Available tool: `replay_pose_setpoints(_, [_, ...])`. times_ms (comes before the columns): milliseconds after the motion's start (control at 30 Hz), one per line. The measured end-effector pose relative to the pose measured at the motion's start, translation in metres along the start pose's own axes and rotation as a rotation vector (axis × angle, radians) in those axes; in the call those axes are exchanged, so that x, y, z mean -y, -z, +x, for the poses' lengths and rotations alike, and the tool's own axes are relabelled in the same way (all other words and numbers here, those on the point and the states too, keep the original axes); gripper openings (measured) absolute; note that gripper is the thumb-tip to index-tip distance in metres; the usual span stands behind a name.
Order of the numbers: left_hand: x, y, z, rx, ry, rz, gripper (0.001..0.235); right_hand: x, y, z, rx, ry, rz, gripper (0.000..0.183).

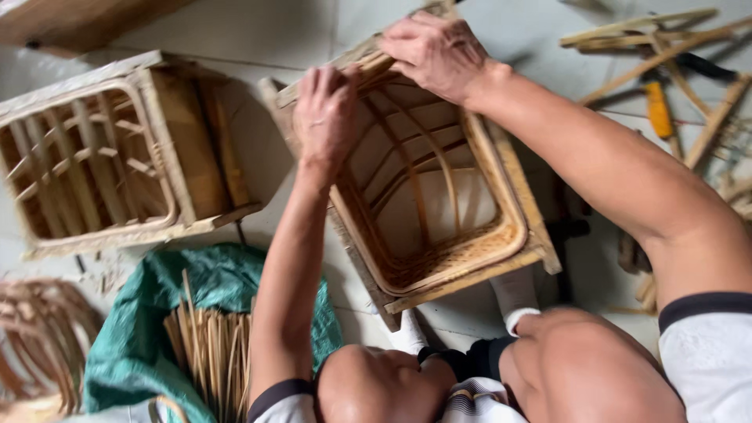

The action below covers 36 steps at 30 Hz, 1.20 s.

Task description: The person inserts thin bamboo strips into a wooden mold to form the basket frame, then uses a hammer to tap them into place. The person applies glue along the frame edges to secure the strips.

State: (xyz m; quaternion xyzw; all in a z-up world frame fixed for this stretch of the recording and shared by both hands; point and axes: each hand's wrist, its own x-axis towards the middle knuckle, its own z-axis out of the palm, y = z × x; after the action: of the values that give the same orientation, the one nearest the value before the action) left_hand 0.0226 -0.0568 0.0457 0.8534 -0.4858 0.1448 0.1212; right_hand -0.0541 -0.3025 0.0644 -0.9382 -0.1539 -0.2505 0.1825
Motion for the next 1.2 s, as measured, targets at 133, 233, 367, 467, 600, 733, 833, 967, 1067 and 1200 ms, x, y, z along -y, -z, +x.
replay_pose_setpoints(133, [0.005,-0.014,-0.003,0.036,0.006,0.119,0.028,-0.02,0.099,-0.051,-0.078,-0.114,0.135,0.031])
replay_pose_setpoints(233, [0.01,-0.021,-0.006,0.049,-0.001,0.155,0.024,-0.031,0.185,-0.122,0.103,-0.545,0.06,0.013])
replay_pose_setpoints(367, [0.014,-0.025,-0.01,0.003,-0.013,0.074,0.022,-0.007,0.212,-0.222,0.523,-1.154,-0.052,0.031])
replay_pose_setpoints(467, [0.016,-0.026,-0.011,-0.048,0.01,0.002,0.013,0.029,0.178,-0.271,0.644,-1.372,-0.02,0.047])
replay_pose_setpoints(600, [0.016,-0.026,-0.012,-0.074,0.011,-0.041,0.022,0.025,0.147,-0.323,0.53,-1.242,-0.001,0.039])
replay_pose_setpoints(733, [0.015,-0.021,-0.008,-0.087,-0.002,-0.07,0.029,-0.061,0.147,-0.367,0.501,-1.288,-0.207,0.021])
replay_pose_setpoints(833, [0.015,-0.018,-0.01,-0.085,-0.009,-0.066,0.037,-0.126,0.141,-0.384,0.339,-1.203,-0.23,0.027])
replay_pose_setpoints(967, [0.012,-0.014,-0.011,-0.043,0.021,-0.077,0.033,-0.17,0.111,-0.397,0.386,-1.254,-0.21,0.031])
replay_pose_setpoints(1067, [0.009,-0.012,-0.005,-0.071,0.036,-0.094,0.03,-0.184,0.1,-0.41,0.447,-1.336,-0.22,0.021])
replay_pose_setpoints(1200, [0.006,-0.008,-0.009,-0.072,0.03,-0.106,0.027,-0.208,0.116,-0.42,0.518,-1.144,-0.379,0.022])
